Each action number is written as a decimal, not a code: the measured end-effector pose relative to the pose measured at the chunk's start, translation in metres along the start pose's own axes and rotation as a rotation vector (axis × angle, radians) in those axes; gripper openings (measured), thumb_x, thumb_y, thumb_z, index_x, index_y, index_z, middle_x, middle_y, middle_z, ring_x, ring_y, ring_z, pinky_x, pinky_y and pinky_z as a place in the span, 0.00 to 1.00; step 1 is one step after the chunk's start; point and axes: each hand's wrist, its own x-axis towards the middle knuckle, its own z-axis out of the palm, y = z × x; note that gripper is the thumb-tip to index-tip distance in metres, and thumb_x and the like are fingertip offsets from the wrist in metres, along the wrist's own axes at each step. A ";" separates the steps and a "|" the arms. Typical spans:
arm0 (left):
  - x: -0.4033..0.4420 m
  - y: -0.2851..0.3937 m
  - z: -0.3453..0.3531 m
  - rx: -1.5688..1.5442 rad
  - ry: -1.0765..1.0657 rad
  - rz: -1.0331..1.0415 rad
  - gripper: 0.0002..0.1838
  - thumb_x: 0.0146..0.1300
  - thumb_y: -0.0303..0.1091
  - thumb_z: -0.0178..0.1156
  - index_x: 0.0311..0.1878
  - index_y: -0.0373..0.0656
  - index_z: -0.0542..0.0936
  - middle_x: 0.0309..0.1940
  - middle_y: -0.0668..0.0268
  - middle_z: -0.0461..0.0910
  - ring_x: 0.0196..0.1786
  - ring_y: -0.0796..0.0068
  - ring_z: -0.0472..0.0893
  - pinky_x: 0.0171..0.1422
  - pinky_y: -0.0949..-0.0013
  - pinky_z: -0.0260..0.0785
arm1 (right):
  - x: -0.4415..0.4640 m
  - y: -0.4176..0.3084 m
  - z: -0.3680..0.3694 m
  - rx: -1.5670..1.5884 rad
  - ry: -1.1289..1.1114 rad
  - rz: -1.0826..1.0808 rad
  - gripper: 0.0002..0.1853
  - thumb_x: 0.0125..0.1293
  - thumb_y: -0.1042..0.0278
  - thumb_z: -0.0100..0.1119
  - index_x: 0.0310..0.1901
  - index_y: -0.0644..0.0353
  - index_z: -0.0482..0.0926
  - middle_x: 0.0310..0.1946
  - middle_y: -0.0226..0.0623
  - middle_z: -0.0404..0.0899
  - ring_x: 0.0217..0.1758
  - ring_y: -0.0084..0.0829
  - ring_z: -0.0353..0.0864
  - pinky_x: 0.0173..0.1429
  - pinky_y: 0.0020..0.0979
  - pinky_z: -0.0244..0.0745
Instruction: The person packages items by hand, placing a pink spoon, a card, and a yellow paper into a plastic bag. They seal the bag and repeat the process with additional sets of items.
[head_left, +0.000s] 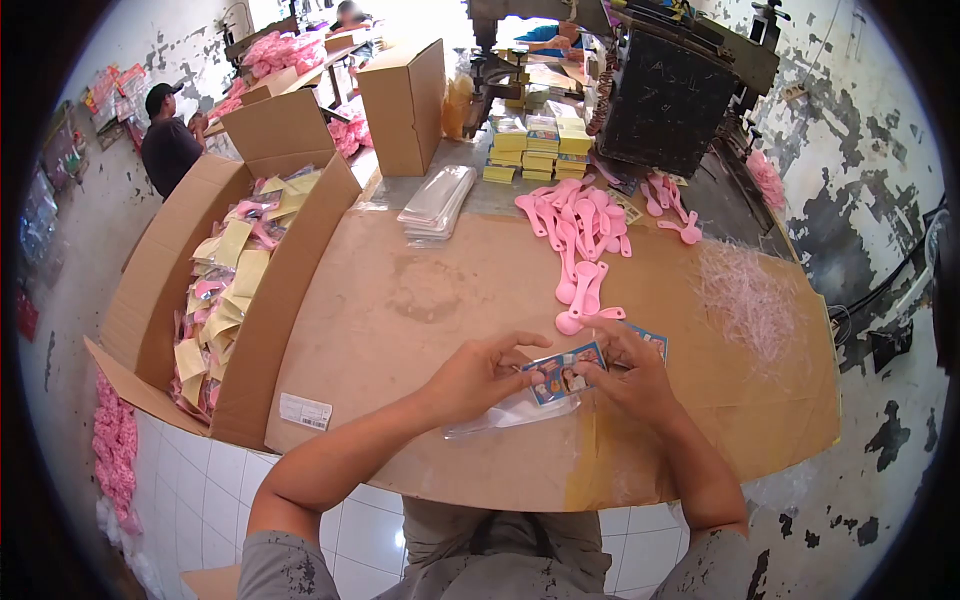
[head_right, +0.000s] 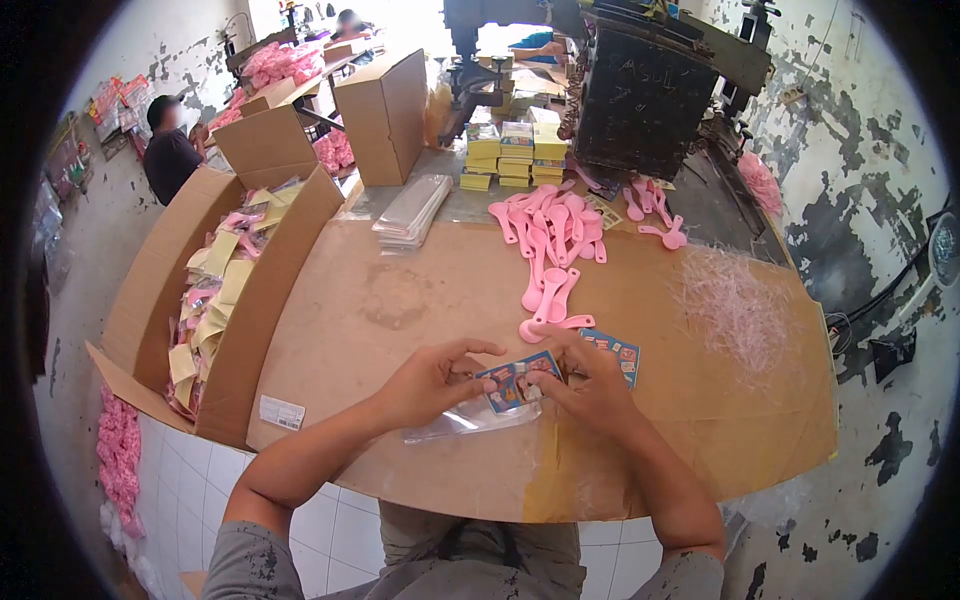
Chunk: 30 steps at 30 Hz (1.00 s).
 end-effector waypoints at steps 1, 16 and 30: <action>-0.001 0.000 0.002 -0.006 -0.002 -0.005 0.24 0.75 0.26 0.63 0.71 0.36 0.72 0.46 0.59 0.89 0.48 0.79 0.86 0.56 0.72 0.78 | 0.000 -0.001 0.003 0.134 0.033 0.058 0.20 0.67 0.79 0.69 0.60 0.64 0.81 0.45 0.36 0.87 0.51 0.24 0.86 0.51 0.30 0.82; 0.002 -0.008 0.000 -0.161 0.036 -0.024 0.20 0.77 0.28 0.60 0.69 0.36 0.75 0.49 0.62 0.88 0.49 0.83 0.84 0.51 0.75 0.79 | 0.028 0.041 -0.027 -0.693 0.070 -0.078 0.13 0.64 0.70 0.66 0.49 0.61 0.85 0.47 0.46 0.85 0.54 0.45 0.81 0.61 0.44 0.73; 0.004 -0.008 -0.005 -0.197 0.139 0.021 0.19 0.76 0.25 0.61 0.67 0.36 0.76 0.45 0.63 0.88 0.48 0.84 0.85 0.50 0.77 0.79 | 0.013 0.011 -0.016 -0.252 0.217 -0.061 0.07 0.73 0.70 0.64 0.49 0.61 0.85 0.32 0.33 0.83 0.37 0.24 0.81 0.43 0.30 0.74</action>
